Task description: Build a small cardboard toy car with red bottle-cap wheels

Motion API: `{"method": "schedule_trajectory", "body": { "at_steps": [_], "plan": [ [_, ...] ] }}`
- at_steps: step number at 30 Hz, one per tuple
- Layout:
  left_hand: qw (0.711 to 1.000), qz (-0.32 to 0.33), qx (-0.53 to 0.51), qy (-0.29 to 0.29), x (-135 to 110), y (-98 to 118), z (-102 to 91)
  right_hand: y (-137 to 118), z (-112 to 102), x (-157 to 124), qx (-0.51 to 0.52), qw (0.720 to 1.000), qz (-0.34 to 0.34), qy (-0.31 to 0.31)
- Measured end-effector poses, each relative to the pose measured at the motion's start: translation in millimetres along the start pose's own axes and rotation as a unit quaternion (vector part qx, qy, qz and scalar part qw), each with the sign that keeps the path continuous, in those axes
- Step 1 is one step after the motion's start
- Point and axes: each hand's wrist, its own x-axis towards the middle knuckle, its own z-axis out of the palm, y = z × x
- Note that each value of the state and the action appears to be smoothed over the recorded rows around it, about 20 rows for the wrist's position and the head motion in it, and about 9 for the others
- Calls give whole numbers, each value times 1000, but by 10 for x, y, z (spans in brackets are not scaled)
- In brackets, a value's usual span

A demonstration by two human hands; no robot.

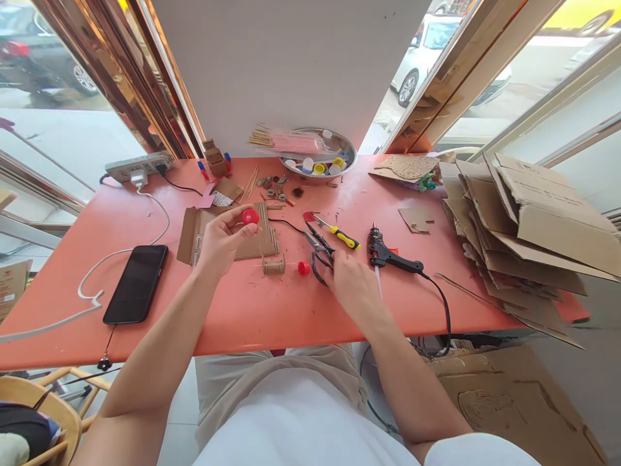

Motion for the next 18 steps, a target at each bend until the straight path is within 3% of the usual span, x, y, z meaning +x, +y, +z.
{"method": "schedule_trajectory", "body": {
  "at_steps": [3,6,9,12,15,18],
  "plan": [
    [1000,18,20,-10,-28,-58,-14,120,-119,68,82,994,18,74],
    [998,31,40,-38,-66,-91,-25,149,-160,122,246,963,13,113],
    [996,38,50,-66,-108,-92,-41,14,-128,121,431,898,-82,36],
    [995,34,45,-86,-141,-71,-47,-222,-73,85,495,846,-181,-72],
    [994,21,46,-101,-159,-47,-32,-412,-48,94,496,828,-237,-111],
    [994,1,42,-101,-166,-28,-5,-465,-54,188,490,829,-241,-123]
  ]
}}
